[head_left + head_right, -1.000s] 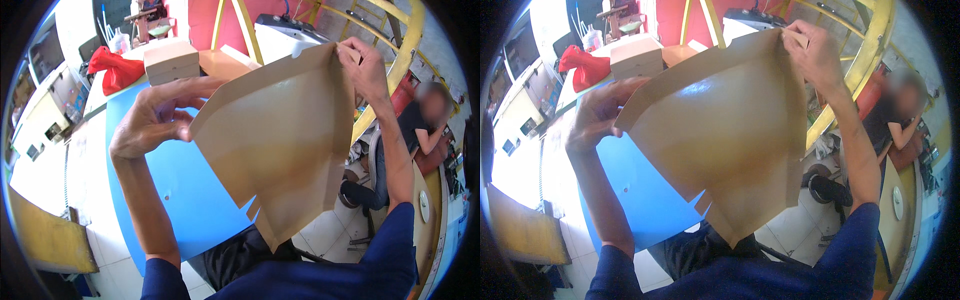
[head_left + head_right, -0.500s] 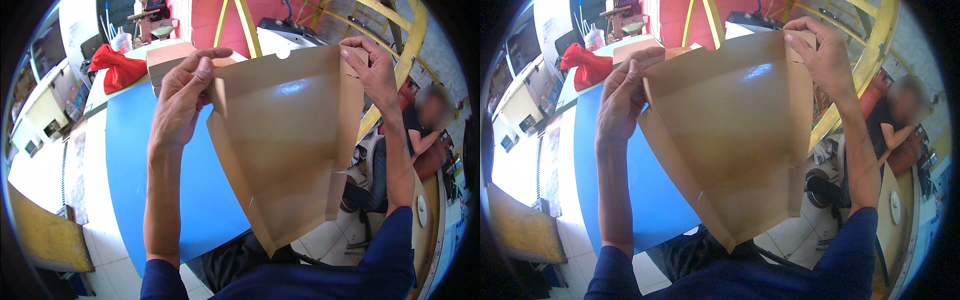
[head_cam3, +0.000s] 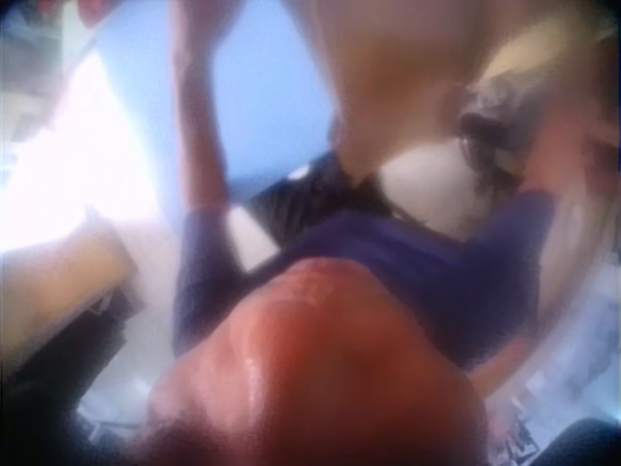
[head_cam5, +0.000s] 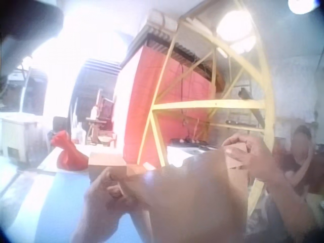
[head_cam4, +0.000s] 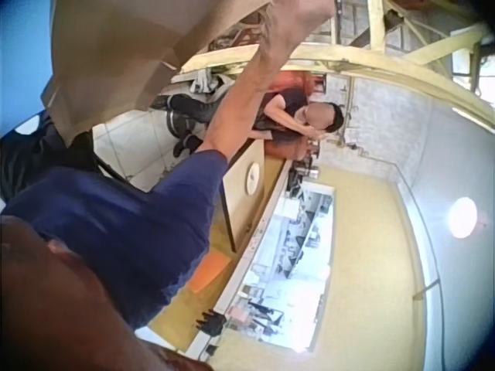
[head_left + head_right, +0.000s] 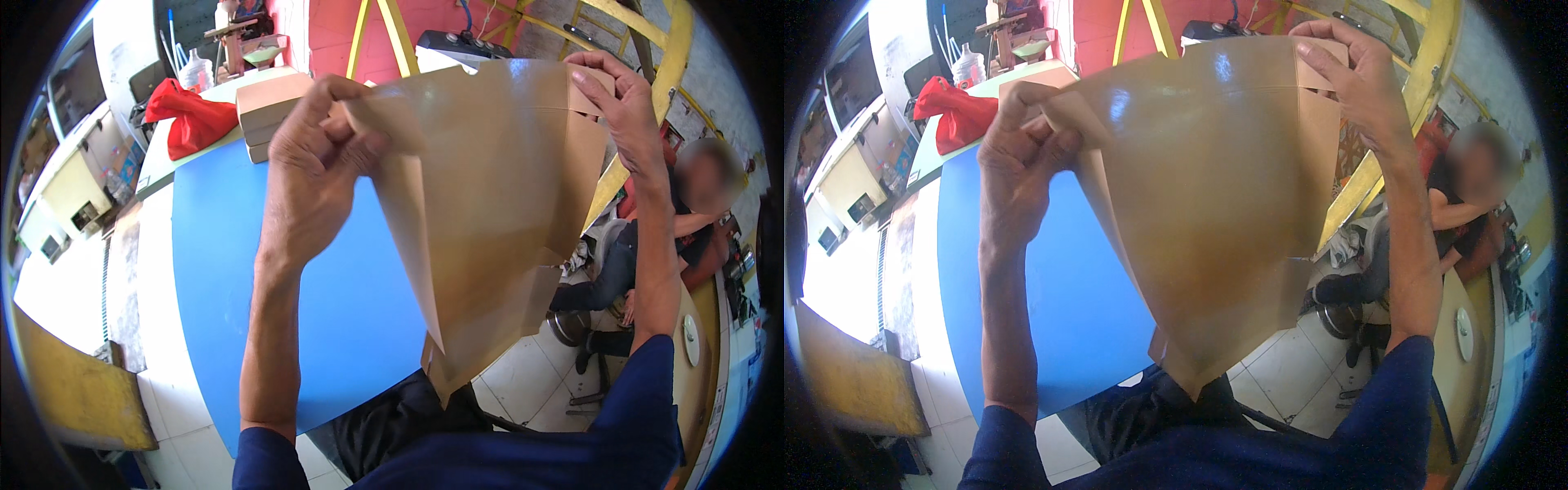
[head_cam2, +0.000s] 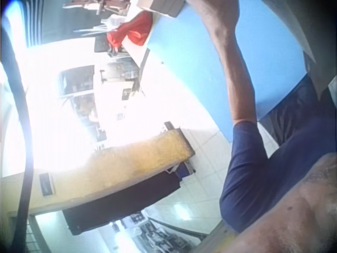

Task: The person assembles flat-packed cardboard boxes by hand. They fold the side flaps, tuck the tabs into slots, and press the seams to form the box structure. The person repeats this process for multiple boxes, stacking the finished ones on the table.

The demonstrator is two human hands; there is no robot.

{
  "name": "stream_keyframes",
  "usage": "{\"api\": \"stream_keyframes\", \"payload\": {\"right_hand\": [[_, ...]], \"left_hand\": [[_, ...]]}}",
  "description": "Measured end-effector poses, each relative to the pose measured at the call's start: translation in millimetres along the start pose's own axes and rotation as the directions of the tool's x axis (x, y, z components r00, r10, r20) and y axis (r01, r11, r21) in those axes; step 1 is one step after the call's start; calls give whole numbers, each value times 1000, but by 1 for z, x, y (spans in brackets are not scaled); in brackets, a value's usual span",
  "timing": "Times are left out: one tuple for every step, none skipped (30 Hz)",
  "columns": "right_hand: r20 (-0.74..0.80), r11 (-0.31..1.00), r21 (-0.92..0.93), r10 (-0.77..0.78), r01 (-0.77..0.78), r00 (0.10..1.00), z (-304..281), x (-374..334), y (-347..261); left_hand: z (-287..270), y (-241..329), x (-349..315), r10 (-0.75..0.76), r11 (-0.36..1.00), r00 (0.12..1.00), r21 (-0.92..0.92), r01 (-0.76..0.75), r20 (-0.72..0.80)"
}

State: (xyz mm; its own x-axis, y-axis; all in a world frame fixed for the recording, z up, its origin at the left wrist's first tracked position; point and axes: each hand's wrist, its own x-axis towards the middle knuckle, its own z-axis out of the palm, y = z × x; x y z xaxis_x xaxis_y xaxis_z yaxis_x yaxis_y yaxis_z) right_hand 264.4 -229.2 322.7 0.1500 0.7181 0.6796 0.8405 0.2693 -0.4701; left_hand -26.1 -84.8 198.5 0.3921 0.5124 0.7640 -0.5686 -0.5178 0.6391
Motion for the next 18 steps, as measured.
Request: {"api": "stream_keyframes", "payload": {"right_hand": [[39,995,99,0,-3,999,-3,0,-1],[75,982,191,-1,-14,997,-7,1,-2],[130,970,244,-40,7,991,-10,-1,-6],[182,954,299,-81,23,980,-13,-4,-11],[225,935,352,-125,39,966,-18,-7,-15],[305,922,385,-168,40,937,-28,-6,-11],[289,863,505,-193,21,938,-35,-7,-3],[271,800,600,-200,-3,942,-46,-12,6],[247,716,698,-220,-16,944,-51,-13,14],[276,850,513,-35,-116,961,-59,-12,16],[267,946,307,-195,109,944,-51,-9,23],[306,948,233,-285,219,909,-46,-8,12],[346,923,189,-381,334,857,-32,-4,5],[358,932,285,-322,226,877,-18,-4,-3],[375,918,380,-268,116,887,-1,-6,-10],[394,877,480,-220,4,892,11,-10,-12],[366,867,498,-179,-30,913,17,-12,-15],[338,853,518,-138,-62,931,22,-13,-16]], "left_hand": [[-2,0,2,10,1000,998,-25,-11,-57],[-2,1,5,18,998,994,-56,-24,-112],[-3,2,7,23,996,986,-85,-38,-166],[-2,7,7,35,995,980,-87,-53,-195],[-4,6,7,8,998,977,-66,-23,-213],[-8,5,6,-19,999,973,-47,8,-231],[-13,3,6,-45,999,968,-29,39,-248],[-12,-4,6,-40,999,960,-25,34,-277],[-16,-8,6,-26,1000,951,-4,26,-310],[-17,-11,7,-12,1000,940,14,18,-341],[-17,-12,10,11,999,929,49,8,-370],[-5,-8,10,-26,999,899,15,36,-438],[-6,-6,9,-7,998,897,53,34,-443],[-10,-6,8,8,996,893,83,32,-449],[-13,-4,7,27,993,888,117,30,-458],[-10,0,8,53,991,879,135,12,-473],[-8,0,8,67,988,879,153,6,-472],[-8,0,9,82,985,878,173,1,-471]]}}
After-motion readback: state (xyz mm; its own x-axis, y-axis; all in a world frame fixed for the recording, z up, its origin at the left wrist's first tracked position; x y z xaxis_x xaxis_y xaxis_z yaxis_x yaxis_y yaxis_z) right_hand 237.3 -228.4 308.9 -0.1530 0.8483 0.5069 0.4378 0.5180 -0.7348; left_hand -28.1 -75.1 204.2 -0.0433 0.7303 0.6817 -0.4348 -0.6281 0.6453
